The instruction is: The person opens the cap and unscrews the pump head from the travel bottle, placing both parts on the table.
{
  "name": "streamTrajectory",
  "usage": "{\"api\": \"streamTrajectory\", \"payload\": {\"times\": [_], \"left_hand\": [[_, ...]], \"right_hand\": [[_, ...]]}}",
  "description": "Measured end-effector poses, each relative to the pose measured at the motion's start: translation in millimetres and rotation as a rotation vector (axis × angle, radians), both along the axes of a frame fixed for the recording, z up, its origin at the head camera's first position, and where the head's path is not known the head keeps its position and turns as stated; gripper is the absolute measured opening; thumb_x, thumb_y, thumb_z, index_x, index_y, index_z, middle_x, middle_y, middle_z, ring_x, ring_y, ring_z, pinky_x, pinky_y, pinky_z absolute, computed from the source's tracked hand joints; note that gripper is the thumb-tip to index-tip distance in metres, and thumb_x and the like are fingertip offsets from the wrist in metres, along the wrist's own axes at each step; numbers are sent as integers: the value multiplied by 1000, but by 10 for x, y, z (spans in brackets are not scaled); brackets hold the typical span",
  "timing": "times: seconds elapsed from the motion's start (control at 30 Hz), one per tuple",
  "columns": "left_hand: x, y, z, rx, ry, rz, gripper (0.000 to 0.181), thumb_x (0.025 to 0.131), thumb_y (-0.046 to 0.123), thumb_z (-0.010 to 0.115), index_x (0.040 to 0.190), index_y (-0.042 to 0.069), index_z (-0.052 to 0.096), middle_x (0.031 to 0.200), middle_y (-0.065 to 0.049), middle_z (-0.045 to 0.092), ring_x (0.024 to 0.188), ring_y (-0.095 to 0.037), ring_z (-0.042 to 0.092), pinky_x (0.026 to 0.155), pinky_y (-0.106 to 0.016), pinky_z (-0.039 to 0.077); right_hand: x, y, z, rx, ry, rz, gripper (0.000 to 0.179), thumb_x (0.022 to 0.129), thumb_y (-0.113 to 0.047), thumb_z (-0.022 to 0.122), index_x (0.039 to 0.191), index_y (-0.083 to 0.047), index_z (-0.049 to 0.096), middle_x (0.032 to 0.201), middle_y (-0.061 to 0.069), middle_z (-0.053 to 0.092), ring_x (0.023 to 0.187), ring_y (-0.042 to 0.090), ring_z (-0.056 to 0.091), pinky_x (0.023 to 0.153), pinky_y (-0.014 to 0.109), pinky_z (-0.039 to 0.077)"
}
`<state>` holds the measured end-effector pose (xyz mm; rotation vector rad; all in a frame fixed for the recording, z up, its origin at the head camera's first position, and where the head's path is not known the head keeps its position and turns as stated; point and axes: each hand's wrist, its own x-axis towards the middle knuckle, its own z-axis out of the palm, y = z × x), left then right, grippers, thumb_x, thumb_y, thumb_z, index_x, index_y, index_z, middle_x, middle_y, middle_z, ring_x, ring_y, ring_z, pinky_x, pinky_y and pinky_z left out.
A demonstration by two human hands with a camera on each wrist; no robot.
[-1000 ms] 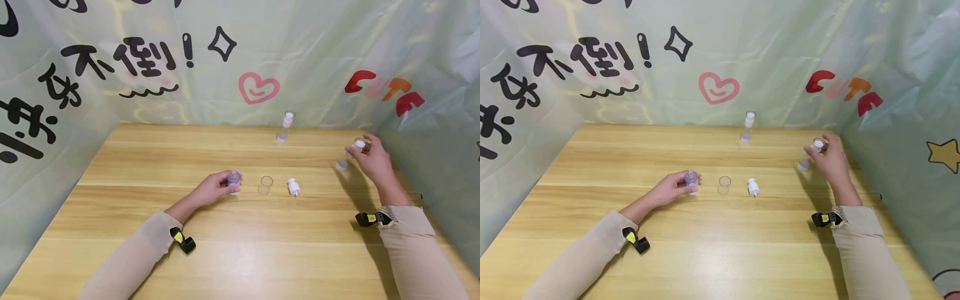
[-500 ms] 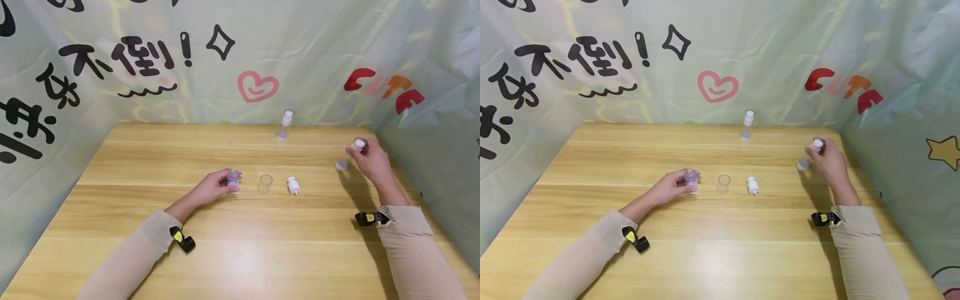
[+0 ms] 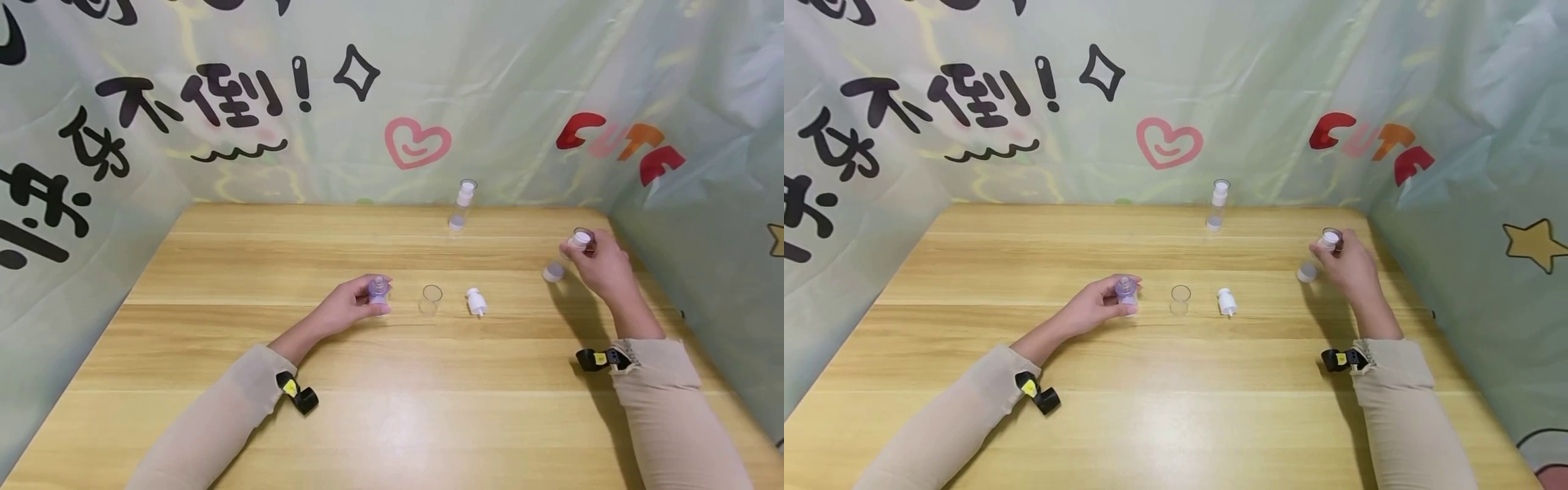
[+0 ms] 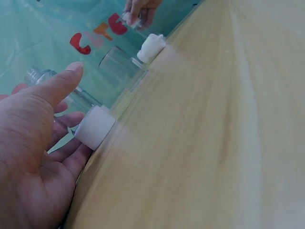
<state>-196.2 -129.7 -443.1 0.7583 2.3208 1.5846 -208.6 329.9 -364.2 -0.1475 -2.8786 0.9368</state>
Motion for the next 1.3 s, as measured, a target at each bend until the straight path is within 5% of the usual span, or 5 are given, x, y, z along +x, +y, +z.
{"api": "streamTrajectory", "payload": {"times": [0.6,1.3], "left_hand": [[80,-97,101,59,-59,65,65,89,18,75,145,7,44,141,-11,49,129,-30,47,110,-43,37],[331,-371,258,-16,62,116,74,84,39,77,147,18,42,148,-1,41,134,-23,40,111,-43,36]], "right_hand": [[149,-37,-19,8,-4,50,71,99,-49,49,133,13,37,122,35,47,113,52,47,88,65,41],[403,-125,24,9,29,138,58,100,-37,56,127,12,43,117,34,54,109,48,52,84,59,46]]}}
